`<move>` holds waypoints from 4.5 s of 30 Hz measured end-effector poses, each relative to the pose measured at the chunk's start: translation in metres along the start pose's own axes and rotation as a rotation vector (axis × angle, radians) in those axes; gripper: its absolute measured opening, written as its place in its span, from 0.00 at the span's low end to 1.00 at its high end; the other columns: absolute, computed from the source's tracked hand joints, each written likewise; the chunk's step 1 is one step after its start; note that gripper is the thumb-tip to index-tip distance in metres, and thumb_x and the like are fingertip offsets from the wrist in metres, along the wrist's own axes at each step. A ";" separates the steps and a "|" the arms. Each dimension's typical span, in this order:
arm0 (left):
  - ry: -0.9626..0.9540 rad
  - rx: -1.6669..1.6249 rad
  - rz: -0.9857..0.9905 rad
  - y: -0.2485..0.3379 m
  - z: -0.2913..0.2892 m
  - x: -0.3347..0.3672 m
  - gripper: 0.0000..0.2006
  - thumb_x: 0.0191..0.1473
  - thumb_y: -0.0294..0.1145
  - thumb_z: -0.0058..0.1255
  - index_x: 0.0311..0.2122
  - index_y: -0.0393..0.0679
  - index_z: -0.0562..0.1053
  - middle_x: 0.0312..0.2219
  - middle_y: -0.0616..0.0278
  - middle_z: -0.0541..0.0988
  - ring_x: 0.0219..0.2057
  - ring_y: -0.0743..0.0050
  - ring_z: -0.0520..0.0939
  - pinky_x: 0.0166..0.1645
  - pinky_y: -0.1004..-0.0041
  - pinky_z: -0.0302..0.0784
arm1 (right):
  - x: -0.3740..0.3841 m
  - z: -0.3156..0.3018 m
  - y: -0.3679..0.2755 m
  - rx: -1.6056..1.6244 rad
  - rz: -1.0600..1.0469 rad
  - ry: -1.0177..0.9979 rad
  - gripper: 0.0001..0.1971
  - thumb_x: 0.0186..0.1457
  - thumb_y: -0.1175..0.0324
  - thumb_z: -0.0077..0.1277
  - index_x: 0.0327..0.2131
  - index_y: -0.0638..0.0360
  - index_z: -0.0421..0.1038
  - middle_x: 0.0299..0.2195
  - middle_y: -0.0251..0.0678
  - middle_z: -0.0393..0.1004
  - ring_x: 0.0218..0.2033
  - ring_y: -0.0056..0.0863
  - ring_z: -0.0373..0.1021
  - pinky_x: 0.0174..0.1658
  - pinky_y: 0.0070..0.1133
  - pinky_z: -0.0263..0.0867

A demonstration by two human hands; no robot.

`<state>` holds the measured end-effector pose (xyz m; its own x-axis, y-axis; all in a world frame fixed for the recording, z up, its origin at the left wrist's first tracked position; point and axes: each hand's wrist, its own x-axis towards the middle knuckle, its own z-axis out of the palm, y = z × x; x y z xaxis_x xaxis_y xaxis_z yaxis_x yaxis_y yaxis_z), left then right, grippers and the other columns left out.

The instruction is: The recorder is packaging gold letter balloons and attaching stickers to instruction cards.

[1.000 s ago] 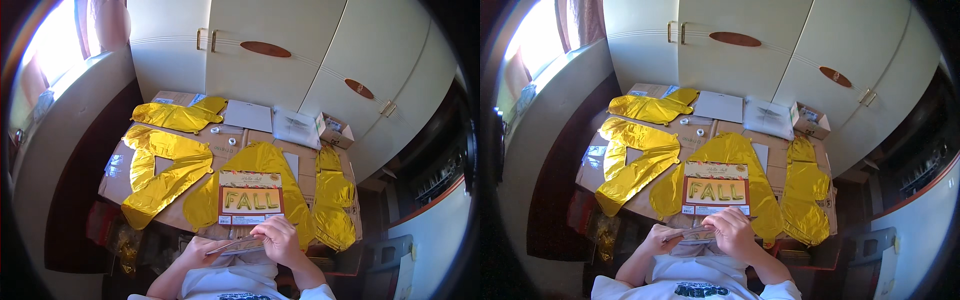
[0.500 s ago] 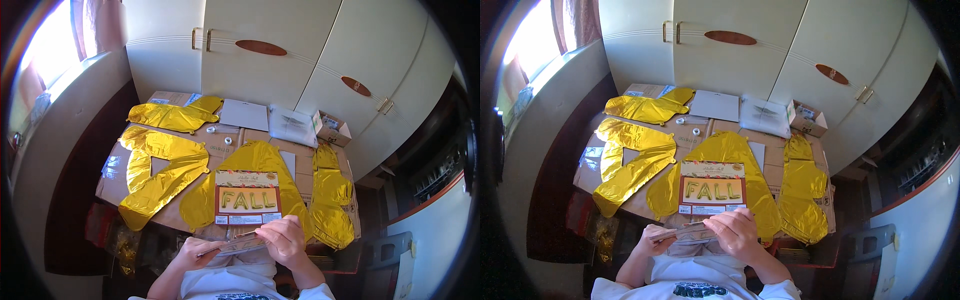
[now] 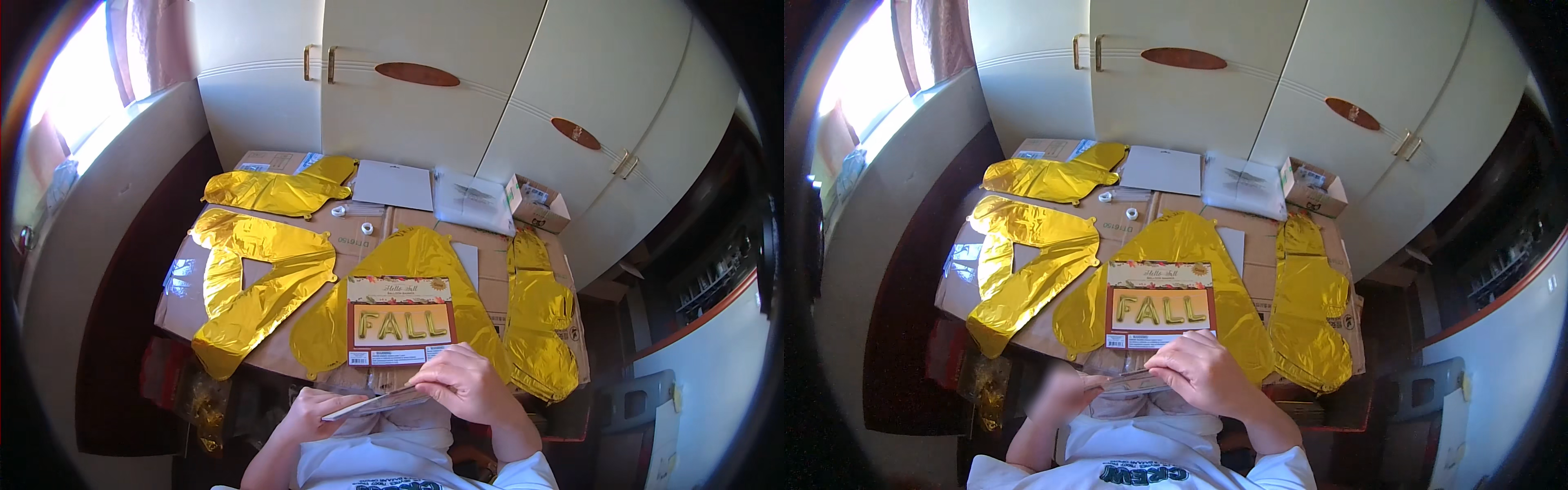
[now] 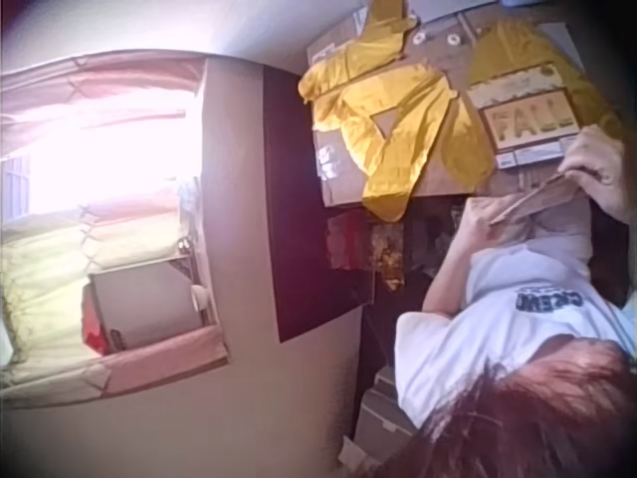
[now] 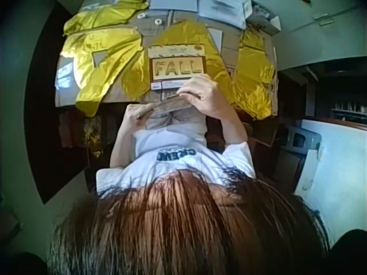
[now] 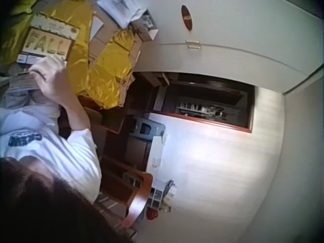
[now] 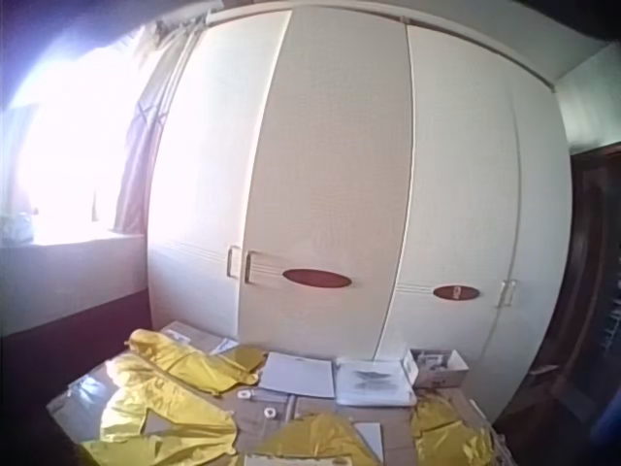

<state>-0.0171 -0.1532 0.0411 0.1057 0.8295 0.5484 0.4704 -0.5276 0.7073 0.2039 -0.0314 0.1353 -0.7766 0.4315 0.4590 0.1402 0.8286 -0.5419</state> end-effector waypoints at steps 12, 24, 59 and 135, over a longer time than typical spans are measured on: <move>0.005 -0.320 -0.252 0.000 0.013 -0.019 0.09 0.44 0.21 0.52 0.34 0.37 0.75 0.18 0.59 0.76 0.15 0.69 0.75 0.21 0.76 0.70 | -0.020 0.029 -0.004 -0.727 -0.329 0.394 0.07 0.45 0.71 0.53 0.32 0.52 0.74 0.33 0.23 0.72 0.31 0.16 0.68 0.35 0.20 0.49; 0.045 -0.362 -0.294 -0.008 0.018 -0.021 0.09 0.43 0.21 0.53 0.34 0.37 0.74 0.17 0.59 0.75 0.15 0.68 0.74 0.21 0.75 0.69 | -0.007 0.025 -0.001 -0.360 -0.046 0.319 0.02 0.46 0.69 0.55 0.26 0.53 0.74 0.27 0.26 0.72 0.28 0.19 0.68 0.33 0.20 0.54; 0.189 0.109 0.098 -0.010 -0.021 -0.018 0.15 0.38 0.29 0.54 0.36 0.40 0.75 0.27 0.57 0.80 0.21 0.66 0.79 0.22 0.75 0.71 | 0.029 0.154 -0.100 -0.016 -0.635 -0.022 0.17 0.44 0.75 0.47 0.41 0.70 0.70 0.40 0.45 0.72 0.39 0.30 0.70 0.38 0.19 0.66; 0.286 0.398 0.093 0.022 -0.070 -0.043 0.15 0.37 0.30 0.56 0.36 0.40 0.76 0.27 0.58 0.80 0.21 0.69 0.80 0.24 0.76 0.74 | 0.058 0.056 -0.041 -0.189 -0.357 0.211 0.08 0.42 0.69 0.58 0.28 0.50 0.70 0.27 0.24 0.65 0.30 0.23 0.63 0.36 0.24 0.53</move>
<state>-0.0722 -0.2130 0.0643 -0.0556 0.6695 0.7407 0.7744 -0.4394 0.4553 0.1185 -0.0605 0.1453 -0.6569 0.1545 0.7380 0.0113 0.9807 -0.1952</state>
